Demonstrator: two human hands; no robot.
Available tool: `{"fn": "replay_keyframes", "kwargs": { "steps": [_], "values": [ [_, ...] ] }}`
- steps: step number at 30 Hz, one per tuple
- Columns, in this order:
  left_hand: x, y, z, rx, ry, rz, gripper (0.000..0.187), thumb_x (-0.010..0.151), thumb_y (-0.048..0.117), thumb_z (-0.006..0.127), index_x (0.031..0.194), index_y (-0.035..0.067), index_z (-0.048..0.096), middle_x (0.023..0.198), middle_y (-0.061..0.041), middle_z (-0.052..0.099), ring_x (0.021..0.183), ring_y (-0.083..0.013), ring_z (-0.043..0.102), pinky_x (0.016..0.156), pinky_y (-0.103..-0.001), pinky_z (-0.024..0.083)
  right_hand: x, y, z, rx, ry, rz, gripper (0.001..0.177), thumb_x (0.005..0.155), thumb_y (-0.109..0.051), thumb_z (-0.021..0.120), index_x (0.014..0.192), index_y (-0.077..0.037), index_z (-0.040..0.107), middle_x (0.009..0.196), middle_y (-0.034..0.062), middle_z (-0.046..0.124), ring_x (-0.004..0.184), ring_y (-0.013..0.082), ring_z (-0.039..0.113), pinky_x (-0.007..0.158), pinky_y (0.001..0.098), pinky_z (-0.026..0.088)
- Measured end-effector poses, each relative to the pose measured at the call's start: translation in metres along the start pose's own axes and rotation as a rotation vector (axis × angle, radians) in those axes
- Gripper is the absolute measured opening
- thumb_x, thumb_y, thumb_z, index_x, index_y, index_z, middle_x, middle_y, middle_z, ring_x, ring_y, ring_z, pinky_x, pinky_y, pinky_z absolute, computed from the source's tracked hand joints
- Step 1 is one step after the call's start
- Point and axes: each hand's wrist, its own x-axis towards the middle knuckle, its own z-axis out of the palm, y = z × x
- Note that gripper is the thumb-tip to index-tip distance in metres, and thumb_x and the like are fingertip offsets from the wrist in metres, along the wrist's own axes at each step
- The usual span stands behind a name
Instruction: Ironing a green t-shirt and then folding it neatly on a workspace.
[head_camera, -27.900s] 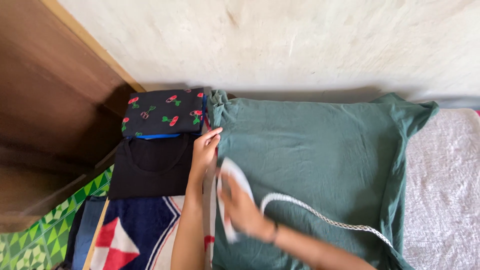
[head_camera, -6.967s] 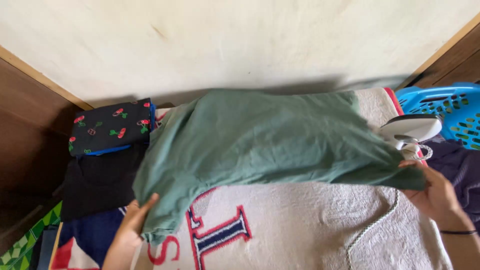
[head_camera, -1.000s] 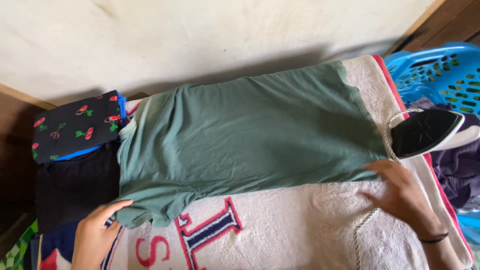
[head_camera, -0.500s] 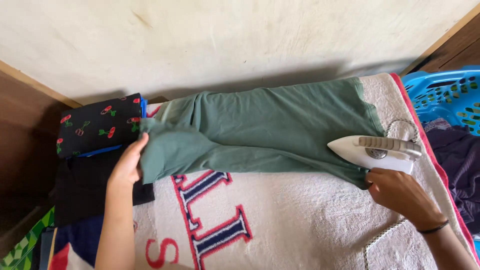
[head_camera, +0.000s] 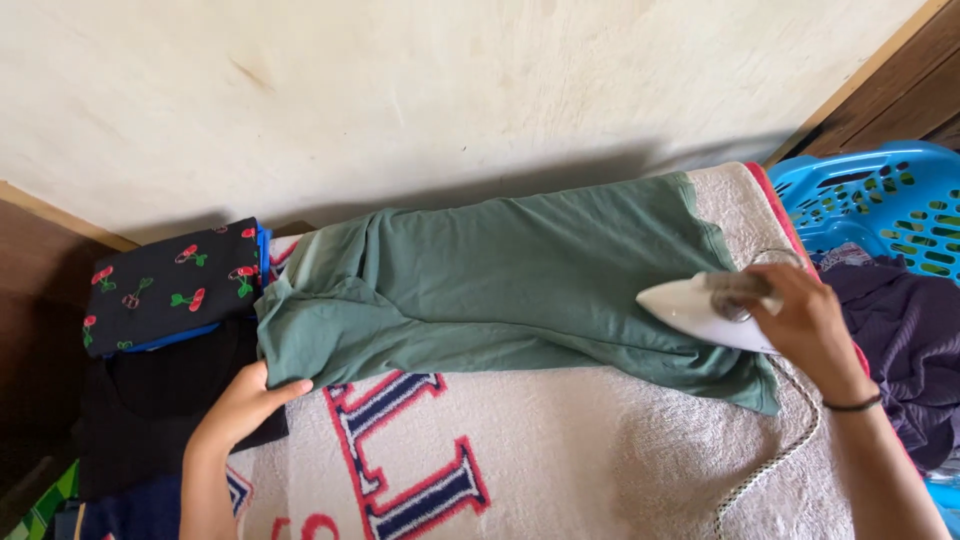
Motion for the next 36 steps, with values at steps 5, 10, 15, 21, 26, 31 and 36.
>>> {"fn": "replay_keyframes", "kwargs": {
  "steps": [5, 10, 15, 21, 26, 31, 36],
  "values": [
    [0.002, -0.022, 0.006, 0.094, 0.09, 0.02, 0.055, 0.078, 0.02, 0.081, 0.127, -0.001, 0.067, 0.113, -0.01, 0.079, 0.101, -0.0169, 0.07, 0.091, -0.034, 0.054, -0.018, 0.11, 0.052, 0.308, 0.044, 0.477, 0.025, 0.101, -0.012, 0.079, 0.12, 0.0, 0.067, 0.101, 0.012, 0.07, 0.091, 0.0222, 0.067, 0.081, 0.0364, 0.054],
    [0.014, -0.041, 0.007, 0.056, 0.116, 0.066, 0.048, 0.086, 0.022, 0.077, 0.126, -0.003, 0.067, 0.111, -0.012, 0.078, 0.097, -0.0167, 0.068, 0.086, -0.034, 0.055, 0.014, 0.141, 0.094, 1.06, 0.49, 0.746, 0.03, 0.101, 0.008, 0.071, 0.123, -0.005, 0.055, 0.105, 0.0014, 0.062, 0.088, 0.0106, 0.061, 0.076, 0.0289, 0.053],
    [0.015, -0.042, 0.012, 0.064, 0.167, 0.011, 0.048, 0.086, 0.021, 0.077, 0.126, -0.003, 0.068, 0.112, -0.013, 0.079, 0.098, -0.0166, 0.069, 0.087, -0.034, 0.055, 0.02, 0.144, 0.122, 1.48, 0.67, 0.572, 0.041, 0.095, 0.022, 0.06, 0.124, -0.007, 0.052, 0.107, 0.0007, 0.057, 0.098, 0.0126, 0.06, 0.103, 0.0294, 0.054],
    [0.011, -0.042, 0.016, -0.033, 0.166, 0.118, 0.051, 0.085, 0.02, 0.076, 0.129, -0.004, 0.065, 0.118, -0.011, 0.076, 0.103, -0.0164, 0.067, 0.092, -0.033, 0.052, -0.013, 0.175, 0.126, 1.564, 0.566, 0.537, 0.041, 0.089, 0.026, 0.059, 0.11, -0.008, 0.05, 0.103, 0.0023, 0.055, 0.101, 0.0169, 0.061, 0.097, 0.0342, 0.056],
    [0.009, -0.04, 0.014, 0.039, 0.2, 0.089, 0.051, 0.086, 0.018, 0.076, 0.131, -0.003, 0.064, 0.118, -0.011, 0.076, 0.105, -0.0172, 0.068, 0.095, -0.033, 0.05, 0.007, 0.165, 0.088, 1.608, 0.549, 0.681, 0.041, 0.086, 0.024, 0.056, 0.118, -0.002, 0.06, 0.118, 0.0053, 0.064, 0.117, 0.0246, 0.069, 0.099, 0.0426, 0.061],
    [0.009, -0.043, 0.017, -0.022, 0.198, 0.126, 0.052, 0.085, 0.017, 0.076, 0.131, -0.004, 0.064, 0.121, -0.011, 0.075, 0.108, -0.0167, 0.066, 0.096, -0.033, 0.05, 0.005, 0.195, 0.086, 1.632, 0.495, 0.744, 0.027, 0.115, 0.008, 0.058, 0.141, 0.01, 0.06, 0.141, 0.0239, 0.068, 0.13, 0.0376, 0.071, 0.108, 0.0494, 0.057],
    [0.014, -0.05, 0.015, -0.017, 0.203, 0.106, 0.052, 0.086, 0.017, 0.076, 0.132, -0.003, 0.064, 0.121, -0.011, 0.075, 0.109, -0.0166, 0.066, 0.096, -0.032, 0.05, 0.014, 0.232, 0.091, 1.394, 0.211, 0.81, 0.044, 0.09, 0.018, 0.052, 0.132, 0.004, 0.06, 0.129, 0.0177, 0.068, 0.114, 0.0349, 0.071, 0.095, 0.0513, 0.062]
  ]
}}
